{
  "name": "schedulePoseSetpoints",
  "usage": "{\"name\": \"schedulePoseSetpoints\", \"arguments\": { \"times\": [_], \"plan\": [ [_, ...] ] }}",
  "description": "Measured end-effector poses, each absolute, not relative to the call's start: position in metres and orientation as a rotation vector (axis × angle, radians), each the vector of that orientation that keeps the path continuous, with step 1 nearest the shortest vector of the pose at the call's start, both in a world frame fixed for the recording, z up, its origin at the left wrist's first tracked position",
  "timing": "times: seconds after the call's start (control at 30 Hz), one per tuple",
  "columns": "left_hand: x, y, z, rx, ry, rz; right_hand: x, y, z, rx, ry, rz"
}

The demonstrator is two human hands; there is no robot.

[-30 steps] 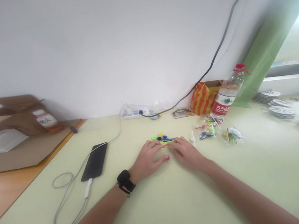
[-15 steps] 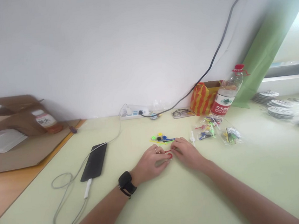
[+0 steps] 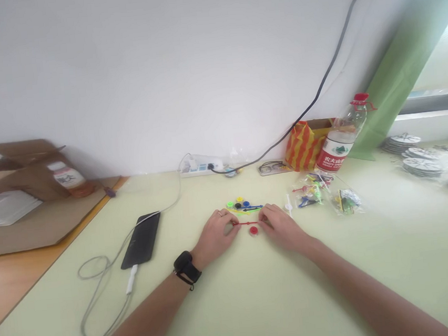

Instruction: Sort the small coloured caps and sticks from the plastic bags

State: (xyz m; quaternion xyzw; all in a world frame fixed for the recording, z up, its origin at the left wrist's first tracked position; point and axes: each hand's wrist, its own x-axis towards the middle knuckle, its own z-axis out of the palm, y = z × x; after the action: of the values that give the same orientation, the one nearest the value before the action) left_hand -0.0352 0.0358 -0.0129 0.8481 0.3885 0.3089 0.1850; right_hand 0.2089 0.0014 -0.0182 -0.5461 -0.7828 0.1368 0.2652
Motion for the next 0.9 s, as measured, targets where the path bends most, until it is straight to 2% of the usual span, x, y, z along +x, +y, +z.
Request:
{"name": "schedulePoseSetpoints", "arguments": {
  "times": [0.13, 0.5, 0.9],
  "plan": [
    [-0.035, 0.034, -0.009, 2.344, 1.080, 0.852, 0.208, -0.003, -0.009, -1.404, -2.059, 0.437],
    [-0.032, 0.026, 0.000, 2.315, 0.890, 0.845, 0.224, 0.008, -0.002, -1.278, -1.896, 1.019],
    [-0.032, 0.026, 0.000, 2.326, 0.977, 0.783, 0.216, 0.009, -0.010, -1.332, -1.804, 1.091]
  ]
}}
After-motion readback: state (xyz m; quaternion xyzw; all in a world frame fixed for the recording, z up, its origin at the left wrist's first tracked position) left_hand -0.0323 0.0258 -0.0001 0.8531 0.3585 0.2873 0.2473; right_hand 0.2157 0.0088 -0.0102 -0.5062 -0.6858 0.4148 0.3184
